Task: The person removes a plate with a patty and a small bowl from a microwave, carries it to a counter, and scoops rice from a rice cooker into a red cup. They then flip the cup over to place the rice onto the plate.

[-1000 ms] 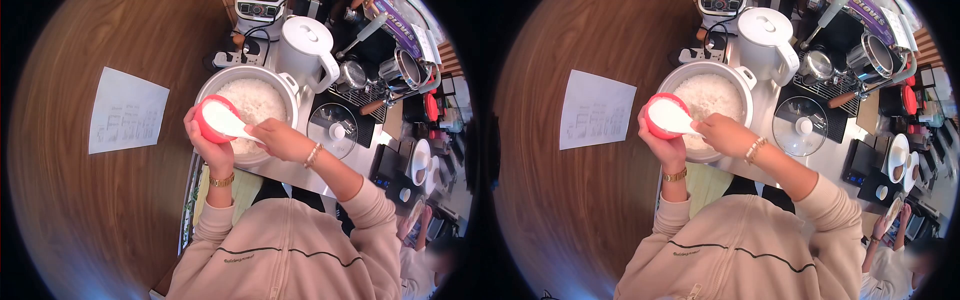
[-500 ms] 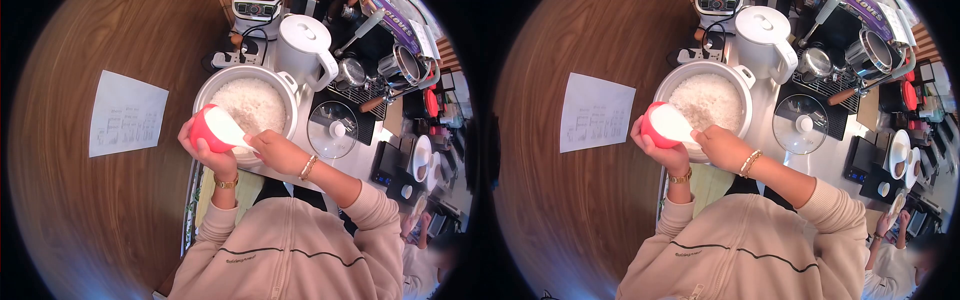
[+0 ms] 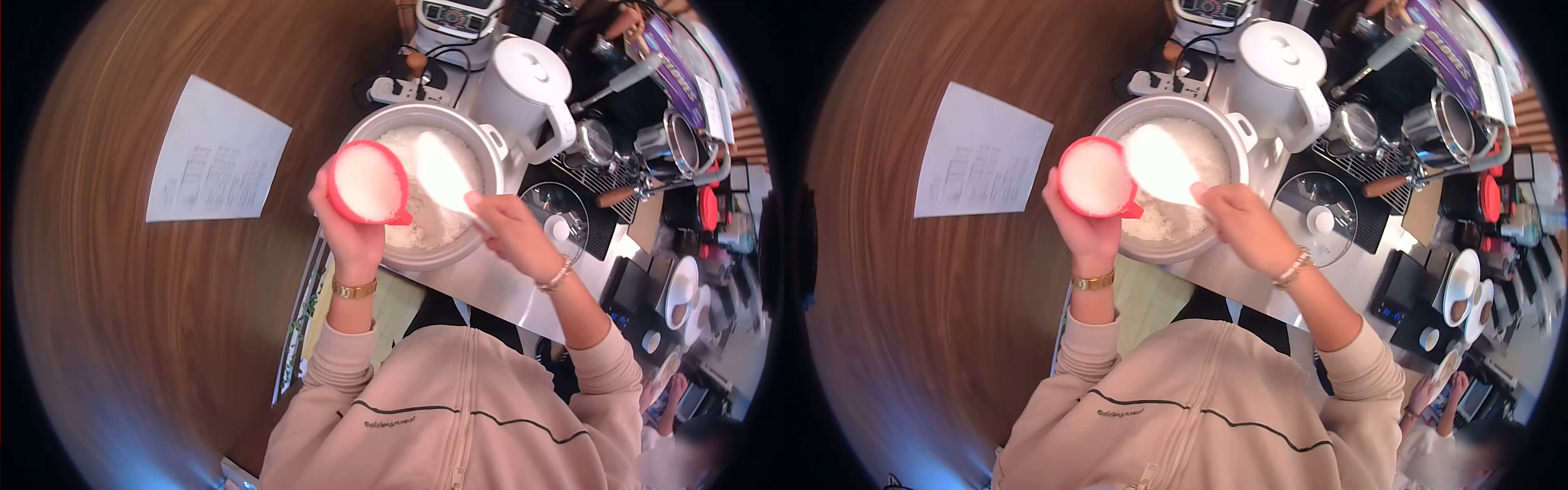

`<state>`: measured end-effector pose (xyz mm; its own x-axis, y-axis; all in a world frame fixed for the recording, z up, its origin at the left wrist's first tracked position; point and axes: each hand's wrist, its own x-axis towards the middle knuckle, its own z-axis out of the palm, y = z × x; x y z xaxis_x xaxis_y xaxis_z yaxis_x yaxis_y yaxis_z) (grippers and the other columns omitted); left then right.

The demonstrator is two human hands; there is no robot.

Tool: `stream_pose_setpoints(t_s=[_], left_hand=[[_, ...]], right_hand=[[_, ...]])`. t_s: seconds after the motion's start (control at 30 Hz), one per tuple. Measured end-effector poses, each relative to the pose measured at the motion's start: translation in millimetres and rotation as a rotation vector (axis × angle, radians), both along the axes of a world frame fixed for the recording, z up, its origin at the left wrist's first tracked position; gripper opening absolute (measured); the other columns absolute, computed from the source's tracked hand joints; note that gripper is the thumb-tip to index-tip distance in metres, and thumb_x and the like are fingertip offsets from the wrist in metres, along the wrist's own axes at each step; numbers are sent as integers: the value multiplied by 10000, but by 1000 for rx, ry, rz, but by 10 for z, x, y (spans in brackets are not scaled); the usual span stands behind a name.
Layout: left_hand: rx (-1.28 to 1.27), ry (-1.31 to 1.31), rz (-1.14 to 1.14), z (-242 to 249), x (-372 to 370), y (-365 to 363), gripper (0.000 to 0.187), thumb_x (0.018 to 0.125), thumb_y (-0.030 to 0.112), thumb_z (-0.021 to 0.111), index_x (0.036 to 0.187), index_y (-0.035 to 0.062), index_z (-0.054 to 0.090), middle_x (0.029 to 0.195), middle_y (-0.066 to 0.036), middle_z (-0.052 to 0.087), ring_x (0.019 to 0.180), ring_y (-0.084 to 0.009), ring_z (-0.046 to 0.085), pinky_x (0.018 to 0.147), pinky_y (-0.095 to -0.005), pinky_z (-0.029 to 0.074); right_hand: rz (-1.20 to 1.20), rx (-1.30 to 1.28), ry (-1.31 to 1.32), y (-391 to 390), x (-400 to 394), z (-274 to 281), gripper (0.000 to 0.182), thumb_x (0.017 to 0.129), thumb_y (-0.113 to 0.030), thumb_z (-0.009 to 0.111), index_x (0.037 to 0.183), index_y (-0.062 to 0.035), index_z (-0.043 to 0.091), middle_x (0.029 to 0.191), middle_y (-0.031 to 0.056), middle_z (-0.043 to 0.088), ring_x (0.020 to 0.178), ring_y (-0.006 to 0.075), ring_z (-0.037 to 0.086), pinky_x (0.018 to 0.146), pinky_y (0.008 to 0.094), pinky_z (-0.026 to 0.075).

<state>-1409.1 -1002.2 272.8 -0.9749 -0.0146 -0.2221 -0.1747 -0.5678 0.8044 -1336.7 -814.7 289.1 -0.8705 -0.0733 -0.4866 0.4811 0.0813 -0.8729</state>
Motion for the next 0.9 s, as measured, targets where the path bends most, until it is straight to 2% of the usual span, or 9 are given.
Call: stream_pose_setpoints(t_s=[0.07, 0.17, 0.2, 0.3, 0.53, 0.63, 0.73, 0.8, 0.9], left_hand=[[138, -157, -149, 44, -5, -76, 525, 935, 478, 335, 1215, 67, 504, 1215, -94, 557, 1116, -248, 538, 944, -415, 443], [285, -205, -304, 12, 44, -84, 537, 939, 477, 327, 1241, 67, 499, 1229, -95, 561, 1117, -255, 550, 939, -408, 461], [290, -204, -295, -5, 62, -46, 548, 941, 477, 322, 1260, 65, 492, 1231, -110, 565, 1118, -261, 556, 926, -401, 480], [401, -272, -378, -30, 144, -78, 483, 927, 425, 404, 1190, 43, 543, 1146, -100, 614, 1053, -229, 592, 939, -372, 463], [330, -334, -440, -11, 276, -150, 464, 946, 419, 386, 1160, 42, 551, 1096, -104, 623, 977, -225, 615, 865, -373, 504], [313, -373, -342, -150, 301, -180, 494, 957, 410, 344, 1231, 27, 494, 1224, -160, 549, 1093, -324, 554, 910, -571, 463], [780, -206, -558, -165, 199, -460, 507, 957, 414, 350, 1242, 15, 477, 1242, -184, 528, 1103, -345, 540, 945, -568, 441], [626, -198, -437, 3, 191, -661, 528, 955, 428, 352, 1257, 10, 462, 1252, -200, 517, 1118, -372, 527, 981, -553, 416], [351, -223, -157, 83, 251, -944, 549, 950, 441, 368, 1280, 8, 440, 1280, -213, 491, 1169, -401, 484, 1028, -543, 372]], right_hand=[[31, 122, 78, 119, -10, -71, 513, 925, -431, 521, 627, -14, 510, 494, 23, 382, 480, 123, 392, 485, 297, 339], [129, 310, 233, 47, -19, 148, 477, 911, -422, 536, 670, -13, 582, 498, 86, 427, 466, 187, 420, 499, 329, 365], [223, 498, 238, 34, -48, 262, 422, 891, -416, 552, 711, -46, 644, 523, 127, 486, 484, 267, 483, 509, 353, 390], [323, 697, 304, 39, -158, 400, 385, 877, -403, 561, 722, -64, 662, 537, 119, 536, 527, 308, 541, 507, 372, 413], [535, 996, 558, -24, -291, 448, 355, 862, -382, 578, 654, -105, 658, 536, 89, 558, 543, 285, 586, 487, 345, 446], [555, 1093, 614, -121, -280, 382, 347, 860, -384, 580, 664, -109, 660, 550, 98, 565, 555, 291, 590, 490, 351, 451], [562, 961, 523, -55, -390, 503, 341, 863, -385, 577, 688, -105, 661, 570, 110, 574, 577, 308, 595, 505, 366, 460], [507, 868, 434, 64, -478, 564, 359, 870, -384, 573, 685, -85, 646, 591, 117, 584, 608, 330, 600, 538, 393, 475], [405, 1086, 504, 211, -442, 389, 181, 889, -274, 544, 942, -113, 607, 584, 115, 588, 595, 322, 613, 506, 396, 480]])
